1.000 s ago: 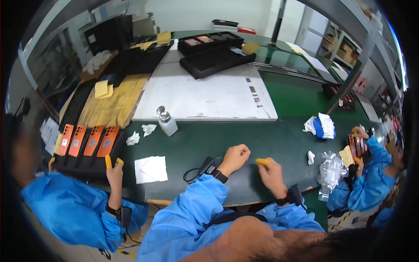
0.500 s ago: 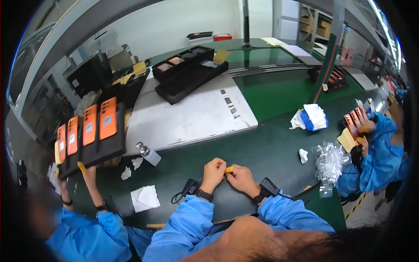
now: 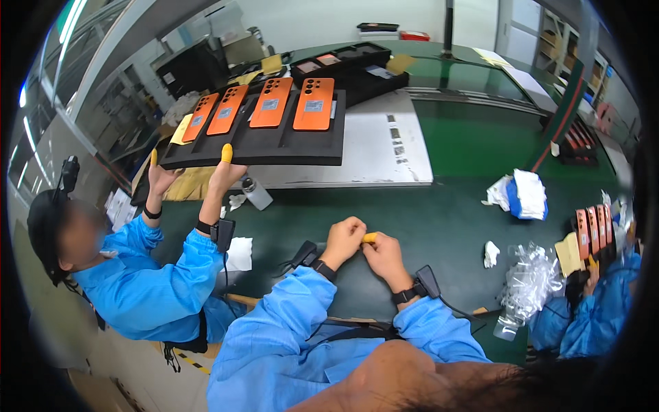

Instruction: Cleaning and inspecting the rear panels and lenses of several mobile phones on a factory assembly line.

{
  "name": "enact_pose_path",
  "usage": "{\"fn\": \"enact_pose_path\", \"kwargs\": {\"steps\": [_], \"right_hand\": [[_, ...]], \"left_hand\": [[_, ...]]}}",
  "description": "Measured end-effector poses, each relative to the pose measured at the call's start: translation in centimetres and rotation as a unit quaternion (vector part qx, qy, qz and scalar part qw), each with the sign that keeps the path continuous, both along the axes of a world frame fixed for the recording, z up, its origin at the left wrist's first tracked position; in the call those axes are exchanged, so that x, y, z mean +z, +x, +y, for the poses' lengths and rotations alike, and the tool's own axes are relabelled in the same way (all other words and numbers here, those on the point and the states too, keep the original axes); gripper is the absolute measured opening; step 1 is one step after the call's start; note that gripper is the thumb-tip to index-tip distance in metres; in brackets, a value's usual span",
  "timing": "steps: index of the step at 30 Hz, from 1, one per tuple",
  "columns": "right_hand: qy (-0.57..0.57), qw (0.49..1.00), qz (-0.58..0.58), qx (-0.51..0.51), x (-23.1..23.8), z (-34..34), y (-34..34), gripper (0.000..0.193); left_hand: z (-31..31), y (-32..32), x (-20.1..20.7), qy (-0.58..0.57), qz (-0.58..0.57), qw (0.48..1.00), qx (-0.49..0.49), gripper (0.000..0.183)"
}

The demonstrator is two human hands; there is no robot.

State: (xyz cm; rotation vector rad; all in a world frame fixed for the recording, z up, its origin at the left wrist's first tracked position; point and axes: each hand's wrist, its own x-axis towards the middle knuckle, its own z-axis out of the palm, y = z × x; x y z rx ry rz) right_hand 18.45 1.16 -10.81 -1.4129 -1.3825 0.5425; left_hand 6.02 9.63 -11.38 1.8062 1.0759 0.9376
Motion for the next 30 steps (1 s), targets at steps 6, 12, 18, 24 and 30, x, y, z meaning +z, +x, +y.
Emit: {"fn": "enact_pose_path", "kwargs": {"steps": [6, 12, 18, 24, 30], "right_hand": [[-0.011, 0.998, 0.056, -0.011, -0.1, 0.0, 0.2, 0.013], [-0.03, 0.999, 0.017, -0.031, 1.0, -0.6, 1.0, 0.018], [-0.006, 0.998, 0.037, -0.045, 0.6, 0.2, 0.7, 0.019], [-0.01, 0.969, 0.209, -0.127, 2.3, 0.4, 2.0, 0.038], [0.004, 0.911, 0.379, -0.164, 2.4, 1.6, 4.3, 0.039]], "left_hand": [[-0.3, 0.4, 0.5, -0.025, -0.005, 1.0, 0.004, 0.017], [-0.7, 1.4, -0.3, -0.046, -0.036, 0.998, 0.004, 0.017], [-0.5, 0.8, 0.9, -0.074, -0.022, 0.997, 0.006, 0.023], [-0.7, 0.7, 0.8, -0.077, -0.009, 0.997, -0.013, 0.02], [-0.6, 1.0, 0.6, -0.098, -0.041, 0.994, -0.033, 0.014]]}}
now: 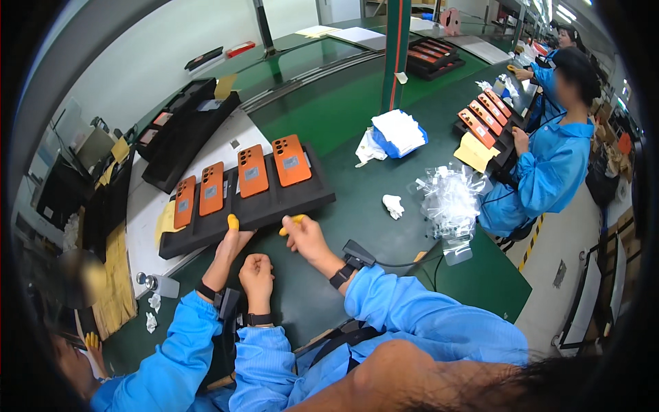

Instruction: Cleaning and inspecting the rear panels and lenses of several mobile phones on a factory assembly line.

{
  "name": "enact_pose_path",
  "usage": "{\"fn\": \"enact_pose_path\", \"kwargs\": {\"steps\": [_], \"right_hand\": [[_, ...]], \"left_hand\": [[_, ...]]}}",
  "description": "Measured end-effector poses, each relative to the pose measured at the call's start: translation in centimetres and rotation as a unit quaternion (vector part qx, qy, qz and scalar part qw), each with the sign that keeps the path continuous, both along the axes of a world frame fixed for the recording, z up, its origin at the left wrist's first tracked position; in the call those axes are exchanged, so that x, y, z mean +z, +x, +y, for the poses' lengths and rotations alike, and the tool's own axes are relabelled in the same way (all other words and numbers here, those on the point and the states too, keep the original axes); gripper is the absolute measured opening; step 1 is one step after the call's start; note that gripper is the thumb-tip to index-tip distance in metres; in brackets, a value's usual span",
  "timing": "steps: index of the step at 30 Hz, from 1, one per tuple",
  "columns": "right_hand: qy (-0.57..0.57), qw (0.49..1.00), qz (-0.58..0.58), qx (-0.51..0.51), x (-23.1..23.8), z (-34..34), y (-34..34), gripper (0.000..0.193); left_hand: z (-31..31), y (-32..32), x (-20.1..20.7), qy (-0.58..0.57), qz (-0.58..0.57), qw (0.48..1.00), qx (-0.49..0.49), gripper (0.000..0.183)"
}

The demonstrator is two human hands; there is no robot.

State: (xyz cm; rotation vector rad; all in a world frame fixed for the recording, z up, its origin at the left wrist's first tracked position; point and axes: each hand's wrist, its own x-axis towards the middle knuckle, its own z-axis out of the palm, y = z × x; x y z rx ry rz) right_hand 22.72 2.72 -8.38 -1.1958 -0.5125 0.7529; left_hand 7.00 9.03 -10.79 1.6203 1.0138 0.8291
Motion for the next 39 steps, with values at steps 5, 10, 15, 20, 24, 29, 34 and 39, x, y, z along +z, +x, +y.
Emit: {"fn": "enact_pose_path", "kwargs": {"steps": [5, 10, 15, 20, 24, 29, 34, 39], "right_hand": [[-0.03, 0.999, -0.027, -0.037, -0.7, 0.7, 1.6, 0.045], [-0.034, 0.994, -0.083, -0.065, -1.7, 2.0, 1.0, 0.046], [-0.057, 0.991, -0.095, -0.081, -0.5, 1.9, 2.1, 0.044], [-0.108, 0.975, -0.146, -0.129, -1.0, 3.2, 3.5, 0.045], [-0.148, 0.944, -0.243, -0.165, -1.7, 4.1, 4.4, 0.041], [-0.148, 0.919, -0.315, -0.185, -2.1, 4.5, 4.7, 0.037], [-0.146, 0.92, -0.326, -0.163, -1.4, 3.9, 4.4, 0.032], [-0.163, 0.904, -0.348, -0.186, -2.2, 4.3, 4.7, 0.032]], "left_hand": [[0.4, 0.4, 0.2, -0.053, -0.014, 0.998, -0.039, 0.01], [1.0, -0.7, -1.5, -0.045, -0.058, 0.996, -0.045, 0.009], [0.2, 0.0, 0.2, -0.048, -0.032, 0.997, -0.057, 0.011], [-0.2, 0.1, 0.5, -0.043, -0.037, 0.997, -0.06, 0.011], [0.0, 0.0, -0.2, -0.035, -0.04, 0.997, -0.056, 0.013], [0.3, -0.1, -0.5, -0.041, -0.043, 0.997, -0.053, 0.013], [0.2, 0.0, -0.5, -0.035, -0.051, 0.996, -0.058, 0.013], [-0.3, 0.3, 0.2, -0.048, -0.047, 0.996, -0.063, 0.013]]}}
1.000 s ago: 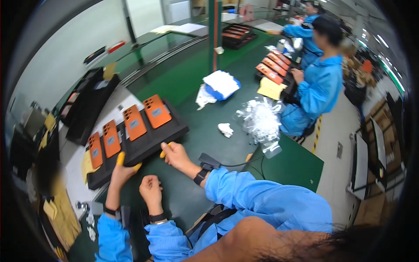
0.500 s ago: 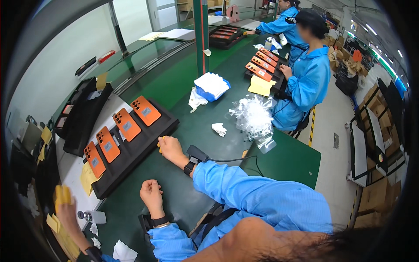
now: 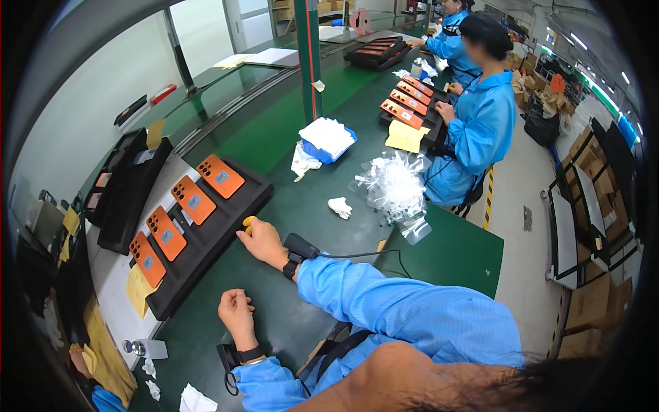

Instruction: Cleaning and inspecting the rear panels and lenses of several mobile phones on a factory assembly line.

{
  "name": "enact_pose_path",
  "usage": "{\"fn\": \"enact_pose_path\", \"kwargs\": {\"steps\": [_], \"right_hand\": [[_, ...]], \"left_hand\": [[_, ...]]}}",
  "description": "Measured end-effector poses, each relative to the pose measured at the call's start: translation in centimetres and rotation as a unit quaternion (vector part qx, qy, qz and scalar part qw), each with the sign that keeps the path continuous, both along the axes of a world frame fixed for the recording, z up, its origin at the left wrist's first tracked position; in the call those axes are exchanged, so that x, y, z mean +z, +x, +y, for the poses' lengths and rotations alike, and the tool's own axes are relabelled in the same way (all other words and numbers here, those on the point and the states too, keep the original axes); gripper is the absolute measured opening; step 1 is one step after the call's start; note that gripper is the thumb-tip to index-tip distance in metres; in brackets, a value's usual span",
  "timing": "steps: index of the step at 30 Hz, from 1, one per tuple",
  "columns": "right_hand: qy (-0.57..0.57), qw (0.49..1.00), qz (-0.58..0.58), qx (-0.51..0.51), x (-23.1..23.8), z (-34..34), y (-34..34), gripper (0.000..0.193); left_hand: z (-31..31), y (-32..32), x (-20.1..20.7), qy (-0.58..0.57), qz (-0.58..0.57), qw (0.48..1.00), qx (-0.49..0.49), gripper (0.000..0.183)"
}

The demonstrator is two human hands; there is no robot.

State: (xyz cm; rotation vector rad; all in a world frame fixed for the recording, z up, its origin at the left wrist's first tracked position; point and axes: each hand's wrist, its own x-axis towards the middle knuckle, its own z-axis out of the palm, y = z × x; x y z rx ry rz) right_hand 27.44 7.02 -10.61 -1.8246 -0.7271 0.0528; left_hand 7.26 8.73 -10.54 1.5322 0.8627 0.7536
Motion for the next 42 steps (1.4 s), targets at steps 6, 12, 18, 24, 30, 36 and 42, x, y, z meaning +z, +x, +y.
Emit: {"fn": "enact_pose_path", "kwargs": {"steps": [6, 12, 18, 24, 30, 36, 42], "right_hand": [[0.01, 0.999, -0.016, -0.031, -0.5, 0.9, -0.4, 0.032], [0.035, 0.998, -0.024, -0.035, -0.4, 0.5, 0.4, 0.031], [-0.014, 1.0, -0.022, -0.008, 0.8, 0.0, 0.2, 0.037], [-0.04, 0.999, -0.036, 0.009, 0.1, 0.3, -0.2, 0.038], [-0.054, 0.998, -0.042, 0.001, 0.5, 0.1, -0.2, 0.033], [-0.032, 0.998, -0.046, -0.001, 0.3, -0.3, 0.5, 0.036], [-0.016, 0.999, -0.022, -0.019, 0.4, 0.6, -0.5, 0.034]], "left_hand": [[0.1, -0.6, -0.1, -0.019, -0.015, 1.0, 0.008, 0.013], [-0.3, -0.1, 0.7, -0.045, -0.023, 0.999, 0.009, 0.015], [-0.8, 0.0, 1.7, -0.016, -0.044, 0.997, 0.056, 0.011], [-0.4, -0.5, -0.1, 0.006, -0.11, 0.989, 0.099, 0.014], [-0.2, -0.9, 0.7, -0.015, -0.113, 0.985, 0.132, 0.016], [0.0, -0.3, 0.7, -0.009, -0.115, 0.983, 0.141, 0.019], [1.3, -1.3, -0.7, 0.131, -0.088, 0.966, 0.203, 0.028]]}}
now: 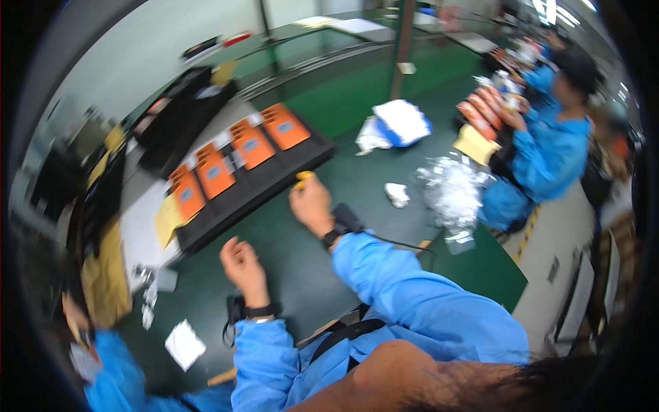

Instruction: Cleaning and inspecting the rear panels and lenses of several mobile phones on a factory assembly line.

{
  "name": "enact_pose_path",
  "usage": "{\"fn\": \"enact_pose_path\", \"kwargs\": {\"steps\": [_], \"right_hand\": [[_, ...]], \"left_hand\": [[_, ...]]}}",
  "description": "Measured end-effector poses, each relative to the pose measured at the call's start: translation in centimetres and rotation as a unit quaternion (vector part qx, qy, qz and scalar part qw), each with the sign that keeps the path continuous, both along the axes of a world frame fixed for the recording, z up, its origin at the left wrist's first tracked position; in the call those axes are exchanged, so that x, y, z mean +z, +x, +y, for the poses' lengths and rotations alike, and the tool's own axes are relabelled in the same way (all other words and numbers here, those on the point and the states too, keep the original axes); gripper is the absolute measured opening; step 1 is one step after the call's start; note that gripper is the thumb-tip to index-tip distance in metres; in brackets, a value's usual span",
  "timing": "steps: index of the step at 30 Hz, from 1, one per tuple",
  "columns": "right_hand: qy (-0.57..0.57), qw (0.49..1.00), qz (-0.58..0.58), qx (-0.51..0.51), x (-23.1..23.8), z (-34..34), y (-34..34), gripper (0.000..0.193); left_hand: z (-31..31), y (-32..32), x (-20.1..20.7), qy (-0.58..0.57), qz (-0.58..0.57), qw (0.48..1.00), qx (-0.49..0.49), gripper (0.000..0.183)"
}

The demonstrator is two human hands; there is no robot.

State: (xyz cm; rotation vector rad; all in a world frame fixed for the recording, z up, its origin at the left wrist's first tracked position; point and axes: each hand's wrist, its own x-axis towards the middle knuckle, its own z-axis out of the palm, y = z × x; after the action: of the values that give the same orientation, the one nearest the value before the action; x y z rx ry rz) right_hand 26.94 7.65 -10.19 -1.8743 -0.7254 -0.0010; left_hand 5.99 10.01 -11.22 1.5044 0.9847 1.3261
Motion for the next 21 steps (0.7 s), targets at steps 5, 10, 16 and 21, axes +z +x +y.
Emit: {"fn": "enact_pose_path", "kwargs": {"steps": [5, 10, 16, 21], "right_hand": [[0.032, 0.999, -0.009, 0.003, -0.7, 0.4, 0.2, 0.034], [0.022, 1.0, -0.006, 0.002, -0.7, -0.5, 0.6, 0.028], [0.017, 0.999, 0.022, 0.022, -0.6, -0.6, 0.5, 0.027], [-0.008, 0.999, 0.028, 0.041, -0.4, -0.1, -0.3, 0.024]], "left_hand": [[1.7, 0.4, 2.4, 0.113, 0.111, 0.985, 0.069, 0.025], [6.8, 1.4, 2.9, 0.288, 0.355, 0.878, 0.139, 0.04], [9.4, 2.2, 2.2, 0.252, 0.492, 0.825, 0.113, 0.034], [10.5, 4.1, 2.7, 0.313, 0.448, 0.833, 0.09, 0.028]]}}
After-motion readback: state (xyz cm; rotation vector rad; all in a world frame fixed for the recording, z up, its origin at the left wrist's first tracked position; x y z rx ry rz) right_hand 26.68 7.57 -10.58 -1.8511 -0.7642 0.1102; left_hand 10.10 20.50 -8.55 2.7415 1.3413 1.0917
